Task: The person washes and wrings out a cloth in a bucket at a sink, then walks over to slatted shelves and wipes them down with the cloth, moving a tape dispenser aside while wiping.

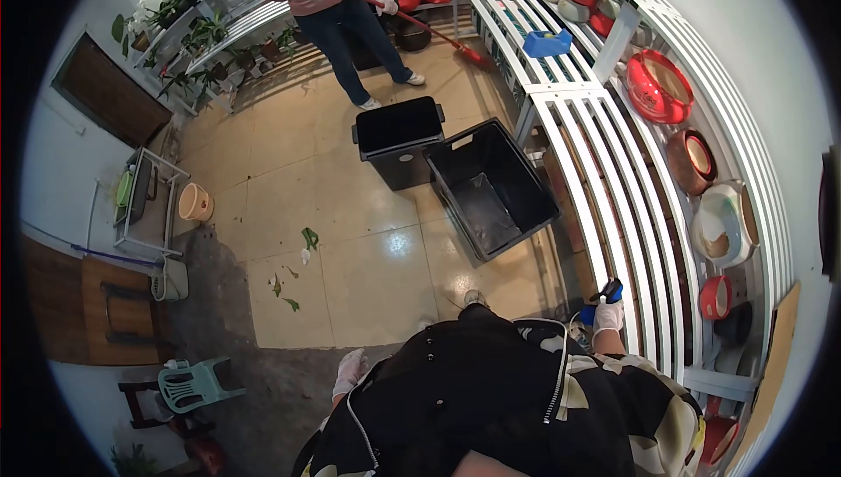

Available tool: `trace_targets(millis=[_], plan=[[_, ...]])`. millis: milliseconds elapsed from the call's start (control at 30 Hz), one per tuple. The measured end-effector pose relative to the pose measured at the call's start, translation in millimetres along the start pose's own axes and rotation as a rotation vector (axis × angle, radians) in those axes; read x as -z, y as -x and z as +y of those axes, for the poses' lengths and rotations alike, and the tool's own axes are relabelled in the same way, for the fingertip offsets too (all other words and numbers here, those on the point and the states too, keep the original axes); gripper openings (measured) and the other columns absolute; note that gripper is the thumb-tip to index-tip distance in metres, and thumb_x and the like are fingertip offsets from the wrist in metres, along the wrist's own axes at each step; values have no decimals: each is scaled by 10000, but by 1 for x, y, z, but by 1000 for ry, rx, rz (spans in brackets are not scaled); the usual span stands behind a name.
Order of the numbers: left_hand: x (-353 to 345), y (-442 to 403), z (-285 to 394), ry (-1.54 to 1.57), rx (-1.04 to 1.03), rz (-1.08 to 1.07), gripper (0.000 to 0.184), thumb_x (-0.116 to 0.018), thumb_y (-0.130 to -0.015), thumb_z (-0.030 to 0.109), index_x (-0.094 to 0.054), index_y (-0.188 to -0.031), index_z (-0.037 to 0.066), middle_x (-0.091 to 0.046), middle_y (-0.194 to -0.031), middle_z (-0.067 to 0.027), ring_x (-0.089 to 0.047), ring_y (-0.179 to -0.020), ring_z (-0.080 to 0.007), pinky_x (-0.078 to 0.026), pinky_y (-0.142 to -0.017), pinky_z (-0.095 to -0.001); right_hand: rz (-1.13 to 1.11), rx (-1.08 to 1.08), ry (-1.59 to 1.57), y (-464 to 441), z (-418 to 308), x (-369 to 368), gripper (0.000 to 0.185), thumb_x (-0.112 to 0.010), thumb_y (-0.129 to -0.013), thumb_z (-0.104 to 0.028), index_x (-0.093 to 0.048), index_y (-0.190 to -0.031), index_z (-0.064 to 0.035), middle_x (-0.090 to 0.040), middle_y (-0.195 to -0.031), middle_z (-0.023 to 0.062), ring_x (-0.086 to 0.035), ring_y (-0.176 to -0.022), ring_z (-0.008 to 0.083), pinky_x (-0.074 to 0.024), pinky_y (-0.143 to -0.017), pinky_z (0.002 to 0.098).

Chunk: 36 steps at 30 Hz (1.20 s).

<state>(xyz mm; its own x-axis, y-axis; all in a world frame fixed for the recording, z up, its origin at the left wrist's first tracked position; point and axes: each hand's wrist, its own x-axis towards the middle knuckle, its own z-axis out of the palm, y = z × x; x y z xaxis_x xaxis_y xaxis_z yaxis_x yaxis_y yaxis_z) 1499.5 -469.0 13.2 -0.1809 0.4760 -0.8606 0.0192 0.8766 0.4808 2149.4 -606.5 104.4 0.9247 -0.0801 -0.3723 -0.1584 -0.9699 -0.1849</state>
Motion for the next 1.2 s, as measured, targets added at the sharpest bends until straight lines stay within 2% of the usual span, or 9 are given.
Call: trace_targets(millis=[100,200,300,700,900,1100,1200], plan=[[7,-11,-1,-22,-32,-49,260,-593,-929,316,-598,-1105,125,-658,-898,-40,-561,-663,-125,-428,-505,-276,0,6,14,-12,5,-7,597,-575,-817,-180,-402,-1376,-61,-555,-1281,226,-555,-1183,376,-437,-998,427],[-1,3,10,-15,-18,6,271,-584,-935,316,-583,-1124,122,-659,-905,-44,-563,-666,-128,-428,-510,-278,-24,28,7,-16,10,-12,610,-556,-829,-195,-372,-1395,-56,-524,-1304,241,-534,-1200,387,-423,-1011,443],[2,-5,3,-5,-32,-19,276,-578,-939,318,-580,-1129,119,-660,-907,-48,-564,-669,-130,-432,-514,-278,2,8,27,-11,5,-8,591,-590,-829,-202,-406,-1374,-71,-558,-1277,223,-550,-1191,377,-444,-992,428],[0,1,2,-26,-42,10,272,-599,-926,313,-614,-1092,97,-666,-918,-52,-591,-693,-138,-462,-548,-287,-3,-13,19,-1,-1,-1,547,-560,-834,-189,-425,-1348,-59,-549,-1284,229,-539,-1201,378,-436,-1004,428],[4,-6,-3,-74,-33,5,304,-614,-915,316,-613,-1140,113,-666,-920,-51,-593,-702,-139,-481,-581,-288,18,13,16,-14,10,-13,550,-552,-836,-176,-416,-1355,-55,-538,-1294,234,-536,-1201,379,-438,-999,434],[27,-51,-31,38,-16,-116,286,-622,-911,312,-623,-1127,123,-665,-913,-51,-587,-686,-137,-471,-553,-288,-8,15,32,-8,5,-6,573,-543,-840,-174,-391,-1380,-54,-528,-1303,244,-529,-1207,389,-434,-1009,433],[13,-17,-12,39,-23,-29,267,-629,-909,310,-629,-1099,123,-660,-891,-48,-577,-669,-133,-454,-525,-285,-14,9,23,-8,4,-6,572,-536,-843,-175,-389,-1383,-56,-525,-1307,246,-525,-1212,391,-431,-1013,435]])
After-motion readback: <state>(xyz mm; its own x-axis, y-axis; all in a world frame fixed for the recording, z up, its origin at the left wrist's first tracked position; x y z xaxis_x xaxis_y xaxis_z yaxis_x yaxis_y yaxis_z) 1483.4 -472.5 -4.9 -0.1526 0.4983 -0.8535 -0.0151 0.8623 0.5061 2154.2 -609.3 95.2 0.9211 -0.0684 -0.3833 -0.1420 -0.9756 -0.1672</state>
